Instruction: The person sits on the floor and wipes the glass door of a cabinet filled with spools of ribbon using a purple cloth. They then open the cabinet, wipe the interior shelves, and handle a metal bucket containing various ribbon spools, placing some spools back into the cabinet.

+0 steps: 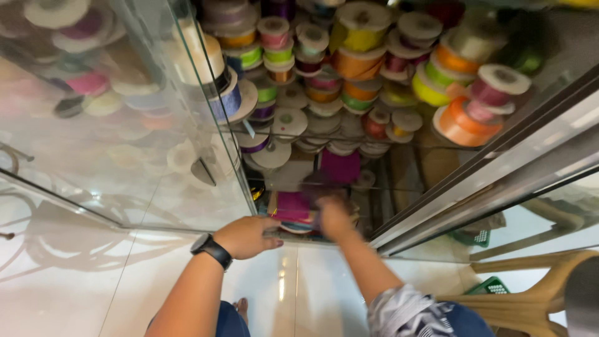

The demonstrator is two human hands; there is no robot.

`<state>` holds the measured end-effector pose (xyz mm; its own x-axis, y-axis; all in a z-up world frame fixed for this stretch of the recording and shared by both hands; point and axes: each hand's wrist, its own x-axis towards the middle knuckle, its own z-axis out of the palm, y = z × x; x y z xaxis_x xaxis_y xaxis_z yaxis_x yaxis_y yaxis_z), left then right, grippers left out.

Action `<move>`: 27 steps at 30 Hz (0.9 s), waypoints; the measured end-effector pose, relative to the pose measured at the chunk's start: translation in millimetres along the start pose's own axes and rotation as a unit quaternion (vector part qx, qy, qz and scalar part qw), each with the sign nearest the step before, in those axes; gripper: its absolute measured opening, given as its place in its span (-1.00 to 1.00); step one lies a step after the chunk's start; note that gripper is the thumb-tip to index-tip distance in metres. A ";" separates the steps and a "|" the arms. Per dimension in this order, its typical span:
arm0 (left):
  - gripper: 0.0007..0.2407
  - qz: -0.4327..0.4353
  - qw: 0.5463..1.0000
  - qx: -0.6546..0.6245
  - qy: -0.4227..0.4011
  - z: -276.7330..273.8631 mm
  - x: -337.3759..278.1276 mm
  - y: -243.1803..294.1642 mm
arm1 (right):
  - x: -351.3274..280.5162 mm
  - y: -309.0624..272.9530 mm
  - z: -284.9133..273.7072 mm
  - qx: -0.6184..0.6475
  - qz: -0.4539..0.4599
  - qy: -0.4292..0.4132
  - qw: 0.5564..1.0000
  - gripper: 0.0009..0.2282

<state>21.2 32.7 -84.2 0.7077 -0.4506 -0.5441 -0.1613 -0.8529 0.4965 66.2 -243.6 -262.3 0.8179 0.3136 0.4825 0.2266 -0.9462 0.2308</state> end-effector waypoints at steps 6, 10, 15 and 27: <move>-0.51 0.054 0.998 -0.018 0.024 20.6 34.6 -16.3 | 0.0 -58.5 -40.5 0.336 0.048 -0.209 0.917 -0.55; -0.60 0.044 0.994 -0.059 0.084 20.0 34.7 -23.2 | -0.9 -56.3 -56.6 0.618 0.330 -0.286 0.654 -0.56; -0.21 0.062 0.982 -0.110 0.138 6.3 -5.0 25.8 | 12.1 -36.3 -100.9 0.782 0.497 -0.166 0.337 -0.71; -0.40 0.271 0.833 -0.099 0.472 16.4 6.3 88.5 | 7.0 87.3 -248.2 0.690 0.391 -0.304 0.528 -0.57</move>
<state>0.0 -49.9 -54.8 0.8085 -0.2682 0.5238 -0.5827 -0.4886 0.6494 -39.6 -304.4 -29.0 0.8704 0.0967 -0.4828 -0.4795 -0.0562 -0.8757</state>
